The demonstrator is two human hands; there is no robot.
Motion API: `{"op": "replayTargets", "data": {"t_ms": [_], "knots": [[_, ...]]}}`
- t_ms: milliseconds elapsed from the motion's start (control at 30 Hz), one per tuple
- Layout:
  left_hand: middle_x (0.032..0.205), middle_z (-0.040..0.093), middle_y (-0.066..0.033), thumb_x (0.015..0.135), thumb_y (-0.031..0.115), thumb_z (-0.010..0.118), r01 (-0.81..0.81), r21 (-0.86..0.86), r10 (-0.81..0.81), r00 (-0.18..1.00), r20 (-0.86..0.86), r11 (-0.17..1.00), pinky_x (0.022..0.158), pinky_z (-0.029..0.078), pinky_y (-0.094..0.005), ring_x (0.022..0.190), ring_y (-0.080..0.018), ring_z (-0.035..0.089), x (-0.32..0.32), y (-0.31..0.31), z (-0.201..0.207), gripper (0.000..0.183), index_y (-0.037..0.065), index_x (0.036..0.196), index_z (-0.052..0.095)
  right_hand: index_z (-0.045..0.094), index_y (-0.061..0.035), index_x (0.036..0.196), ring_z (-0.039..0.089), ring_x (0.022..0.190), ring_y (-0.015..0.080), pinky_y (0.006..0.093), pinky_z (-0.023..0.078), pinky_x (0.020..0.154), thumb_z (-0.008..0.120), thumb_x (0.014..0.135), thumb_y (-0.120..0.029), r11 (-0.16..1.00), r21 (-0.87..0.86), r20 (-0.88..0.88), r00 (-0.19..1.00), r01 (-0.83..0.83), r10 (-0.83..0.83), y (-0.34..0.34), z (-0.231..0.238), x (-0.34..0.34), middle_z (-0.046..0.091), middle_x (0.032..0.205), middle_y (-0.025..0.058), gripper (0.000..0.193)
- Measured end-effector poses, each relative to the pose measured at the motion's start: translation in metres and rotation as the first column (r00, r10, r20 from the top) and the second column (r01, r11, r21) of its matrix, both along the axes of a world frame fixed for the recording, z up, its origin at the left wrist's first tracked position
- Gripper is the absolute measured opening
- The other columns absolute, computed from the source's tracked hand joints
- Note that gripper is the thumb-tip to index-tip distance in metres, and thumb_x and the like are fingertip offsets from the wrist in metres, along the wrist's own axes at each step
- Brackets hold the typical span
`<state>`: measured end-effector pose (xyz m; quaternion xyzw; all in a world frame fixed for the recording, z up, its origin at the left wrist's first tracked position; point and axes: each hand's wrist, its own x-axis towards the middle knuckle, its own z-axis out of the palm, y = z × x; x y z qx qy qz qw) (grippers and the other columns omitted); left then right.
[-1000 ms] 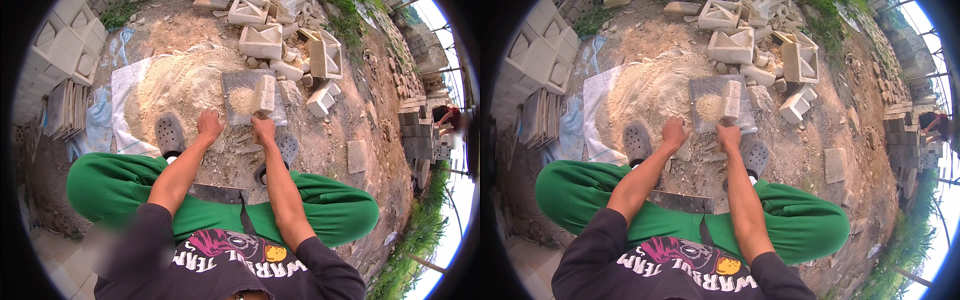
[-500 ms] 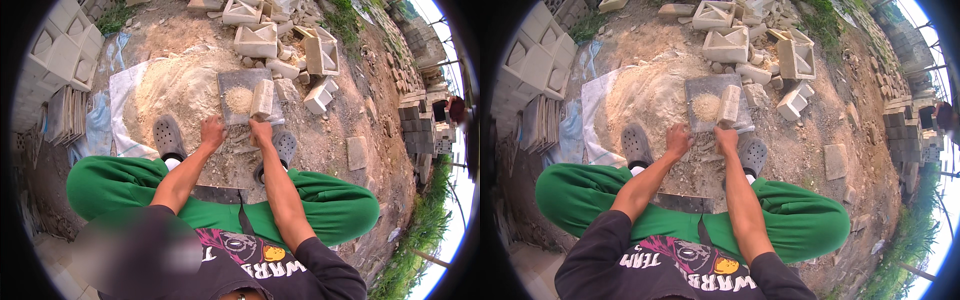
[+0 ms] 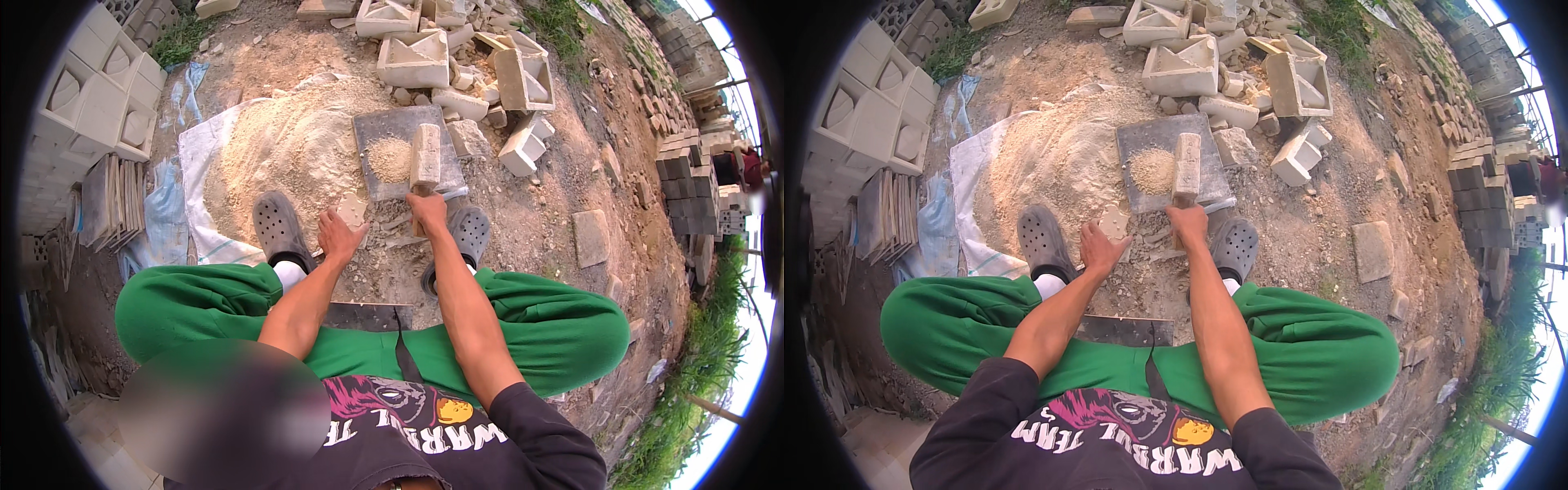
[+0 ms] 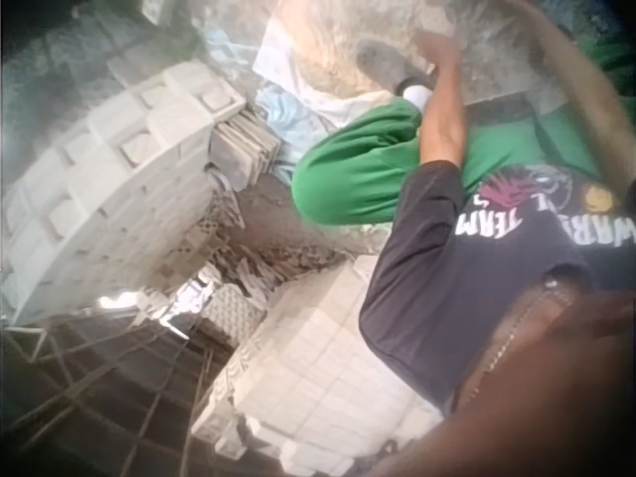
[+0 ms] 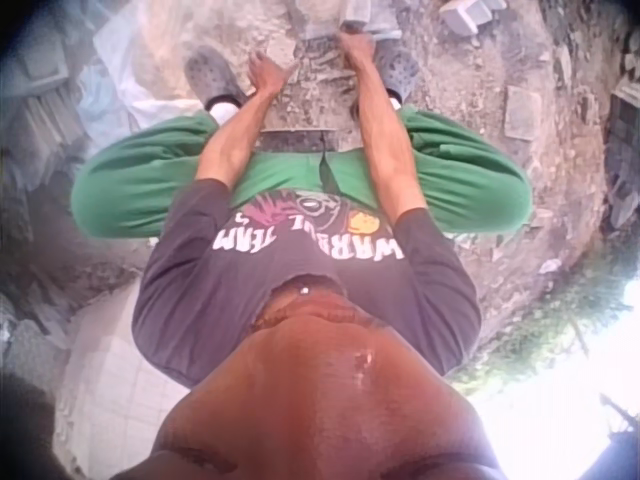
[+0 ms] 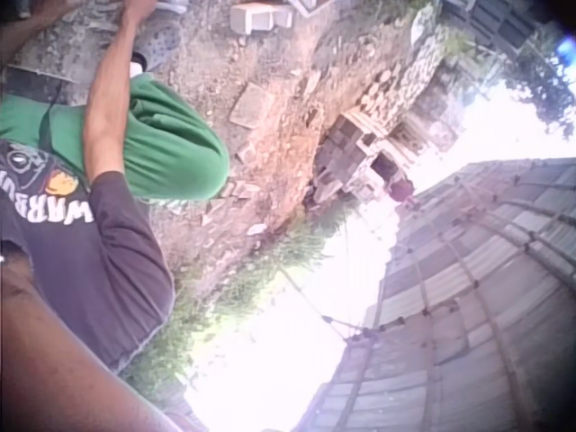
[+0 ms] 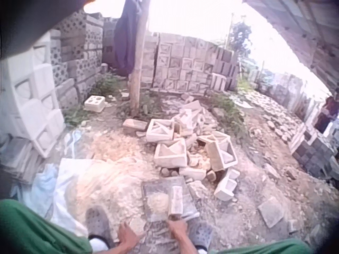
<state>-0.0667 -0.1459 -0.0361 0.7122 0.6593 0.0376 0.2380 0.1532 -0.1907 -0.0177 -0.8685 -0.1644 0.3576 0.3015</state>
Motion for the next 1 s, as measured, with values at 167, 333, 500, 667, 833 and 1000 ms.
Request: {"op": "replayTargets", "data": {"t_ms": [167,333,500,667,833,1000], "knots": [[0.128,0.047,-0.0183,0.068,0.045,0.086,-0.002,-0.113,0.002,1.000,0.006,0.994,0.098,0.047,-0.0508,0.123,-0.0387,0.049,0.003,0.005,0.016,0.088,0.002,0.132,0.042,0.068,0.0116,0.089,0.070,0.057,0.0249,0.0369,0.057,0.056,0.075,0.072,-0.027,0.981,0.172,-0.066,0.994,0.094,-0.084,-0.002,0.027,-0.008,0.071,0.072,0.0157,0.042],[0.128,0.048,-0.0198,0.068,0.044,0.084,0.095,-0.012,-0.093,0.986,0.135,0.995,0.101,0.045,-0.0478,0.124,-0.0381,0.049,-0.033,0.008,0.009,0.087,0.001,0.132,0.044,0.068,0.0124,0.094,0.072,0.070,0.0296,0.0387,0.057,0.067,0.075,0.070,-0.031,0.992,0.107,-0.106,0.993,0.061,-0.050,-0.001,0.016,0.001,0.072,0.082,0.0204,0.050],[0.125,0.050,-0.0205,0.067,0.043,0.083,-0.039,0.118,0.013,0.977,0.213,0.992,0.103,0.043,-0.0464,0.122,-0.0375,0.049,-0.044,0.018,-0.010,0.087,0.000,0.133,0.046,0.069,0.0124,0.101,0.073,0.094,0.0354,0.0410,0.055,0.085,0.076,0.068,-0.037,0.996,0.068,-0.106,0.993,0.053,-0.045,0.000,-0.008,0.004,0.073,0.097,0.0272,0.060],[0.121,0.052,-0.0189,0.066,0.041,0.082,0.066,0.171,-0.108,0.962,0.251,0.983,0.100,0.045,-0.0454,0.116,-0.0369,0.053,-0.020,0.037,0.009,0.085,0.001,0.133,0.049,0.069,0.0120,0.102,0.074,0.088,0.0344,0.0403,0.058,0.080,0.077,0.069,-0.035,0.994,0.080,-0.130,0.990,0.073,-0.062,-0.004,-0.004,0.007,0.073,0.097,0.0264,0.058],[0.118,0.055,-0.0177,0.065,0.039,0.083,0.228,0.244,-0.296,0.907,0.300,0.943,0.097,0.048,-0.0445,0.113,-0.0358,0.055,0.008,0.061,0.015,0.080,0.003,0.130,0.053,0.067,0.0150,0.096,0.071,0.058,0.0252,0.0366,0.056,0.057,0.078,0.072,-0.029,0.985,0.127,-0.148,0.984,0.119,-0.100,-0.001,0.033,-0.008,0.072,0.076,0.0187,0.052],[0.119,0.056,-0.0170,0.063,0.040,0.084,0.387,0.293,-0.471,0.821,0.322,0.874,0.098,0.048,-0.0437,0.112,-0.0351,0.056,0.054,0.081,0.020,0.086,0.005,0.135,0.052,0.067,0.0137,0.097,0.071,0.057,0.0248,0.0364,0.056,0.056,0.078,0.073,-0.030,0.987,0.113,-0.150,0.984,0.112,-0.094,-0.003,0.022,-0.004,0.072,0.076,0.0181,0.051]]}}
